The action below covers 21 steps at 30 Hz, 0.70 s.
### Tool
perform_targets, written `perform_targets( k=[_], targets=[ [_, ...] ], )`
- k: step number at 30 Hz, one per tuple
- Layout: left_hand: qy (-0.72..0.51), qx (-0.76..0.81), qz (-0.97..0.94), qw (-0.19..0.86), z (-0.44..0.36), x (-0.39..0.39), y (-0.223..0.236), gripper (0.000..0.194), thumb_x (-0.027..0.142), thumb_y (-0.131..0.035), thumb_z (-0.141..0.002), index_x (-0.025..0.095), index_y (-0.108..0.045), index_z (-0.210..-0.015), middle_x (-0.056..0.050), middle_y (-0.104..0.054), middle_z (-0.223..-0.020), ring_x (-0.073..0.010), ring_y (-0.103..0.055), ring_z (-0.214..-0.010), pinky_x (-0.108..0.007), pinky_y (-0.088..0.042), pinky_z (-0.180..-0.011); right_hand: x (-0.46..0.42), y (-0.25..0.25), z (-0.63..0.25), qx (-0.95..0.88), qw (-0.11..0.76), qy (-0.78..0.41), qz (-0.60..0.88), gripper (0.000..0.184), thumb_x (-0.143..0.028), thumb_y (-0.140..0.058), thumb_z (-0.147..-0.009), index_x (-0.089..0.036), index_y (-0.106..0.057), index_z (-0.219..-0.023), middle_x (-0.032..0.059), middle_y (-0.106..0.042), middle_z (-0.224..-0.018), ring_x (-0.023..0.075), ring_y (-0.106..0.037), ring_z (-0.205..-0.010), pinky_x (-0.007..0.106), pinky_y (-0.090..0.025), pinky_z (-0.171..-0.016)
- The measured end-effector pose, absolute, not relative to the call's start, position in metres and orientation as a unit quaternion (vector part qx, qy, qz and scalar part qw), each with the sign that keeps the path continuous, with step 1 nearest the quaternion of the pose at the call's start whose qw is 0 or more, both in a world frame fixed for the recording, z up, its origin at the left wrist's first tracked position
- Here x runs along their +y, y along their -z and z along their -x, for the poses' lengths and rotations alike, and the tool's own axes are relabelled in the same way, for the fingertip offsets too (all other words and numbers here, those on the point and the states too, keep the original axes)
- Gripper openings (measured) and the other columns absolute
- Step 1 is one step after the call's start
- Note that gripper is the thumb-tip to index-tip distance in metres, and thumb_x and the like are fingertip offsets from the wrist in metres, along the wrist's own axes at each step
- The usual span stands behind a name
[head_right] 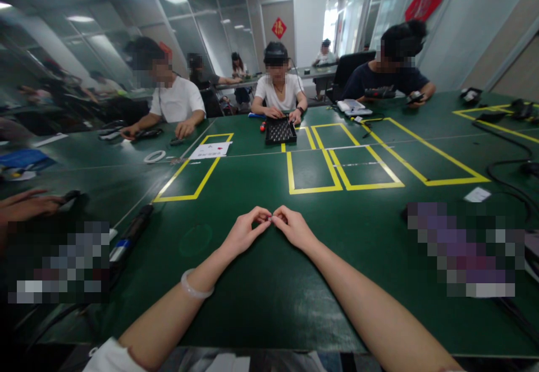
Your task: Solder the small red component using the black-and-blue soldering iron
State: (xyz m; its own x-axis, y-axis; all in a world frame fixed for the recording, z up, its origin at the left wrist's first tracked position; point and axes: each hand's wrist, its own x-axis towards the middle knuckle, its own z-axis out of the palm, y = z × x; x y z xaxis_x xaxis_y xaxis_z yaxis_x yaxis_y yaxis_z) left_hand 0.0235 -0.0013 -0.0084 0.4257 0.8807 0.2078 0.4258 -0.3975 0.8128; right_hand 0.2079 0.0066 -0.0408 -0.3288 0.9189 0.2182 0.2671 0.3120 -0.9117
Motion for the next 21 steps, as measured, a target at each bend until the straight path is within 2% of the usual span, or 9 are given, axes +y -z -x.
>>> perform_targets(
  k=[4,8,12,14,18,21],
  targets=[
    [-0.328,0.439,-0.764,0.340,-0.022,0.000,0.011,0.021,0.036,-0.052,-0.087,0.022,-0.060,-0.099,-0.002,-0.067,-0.093,-0.0154,-0.063,-0.087,-0.027,-0.047,-0.081,0.007,0.044,-0.207,-0.697,0.417,-0.434,0.390,0.023,-0.036,-0.054,-0.088,-0.019,-0.053,-0.102,0.0002,-0.062,-0.079,0.0135,-0.057,-0.070,0.025,-0.044,-0.066],
    [-0.324,0.447,-0.757,0.351,-0.020,0.001,0.014,0.023,0.038,-0.052,-0.087,0.021,-0.058,-0.100,-0.003,-0.068,-0.092,-0.0158,-0.064,-0.086,-0.027,-0.047,-0.080,0.007,0.045,-0.207,-0.704,0.419,-0.437,0.372,0.021,-0.035,-0.055,-0.087,-0.018,-0.053,-0.099,0.0017,-0.063,-0.083,0.0139,-0.058,-0.073,0.026,-0.045,-0.069],
    [-0.322,0.459,-0.743,0.366,-0.021,0.000,0.010,0.028,0.041,-0.042,-0.091,0.021,-0.056,-0.104,-0.002,-0.069,-0.088,-0.0158,-0.065,-0.083,-0.029,-0.046,-0.081,0.007,0.044,-0.207,-0.695,0.421,-0.443,0.378,0.019,-0.035,-0.054,-0.088,-0.018,-0.054,-0.097,0.0017,-0.063,-0.082,0.0142,-0.058,-0.074,0.026,-0.045,-0.068],
    [-0.337,0.471,-0.730,0.364,-0.020,-0.001,0.004,0.032,0.042,-0.038,-0.093,0.021,-0.053,-0.112,-0.004,-0.069,-0.095,-0.0167,-0.065,-0.089,-0.031,-0.046,-0.085,0.007,0.044,-0.207,-0.692,0.419,-0.444,0.386,0.020,-0.036,-0.055,-0.088,-0.018,-0.055,-0.096,0.0015,-0.062,-0.081,0.0139,-0.057,-0.073,0.025,-0.044,-0.067],
    [-0.365,0.480,-0.705,0.373,-0.012,-0.014,-0.020,0.044,0.043,-0.039,-0.092,0.022,-0.042,-0.131,-0.007,-0.064,-0.115,-0.0186,-0.060,-0.104,-0.036,-0.042,-0.096,0.006,0.043,-0.207,-0.694,0.406,-0.447,0.393,0.022,-0.038,-0.056,-0.087,-0.018,-0.056,-0.096,0.0008,-0.061,-0.079,0.0132,-0.055,-0.070,0.024,-0.043,-0.064],
    [-0.343,0.474,-0.695,0.418,0.008,-0.037,-0.044,0.048,0.044,-0.035,-0.093,0.023,-0.041,-0.136,-0.009,-0.061,-0.122,-0.0200,-0.058,-0.109,-0.037,-0.040,-0.100,0.006,0.042,-0.207,-0.697,0.398,-0.446,0.397,0.022,-0.038,-0.056,-0.087,-0.018,-0.057,-0.097,0.0012,-0.062,-0.079,0.0132,-0.056,-0.070,0.024,-0.043,-0.064]
  ],
)
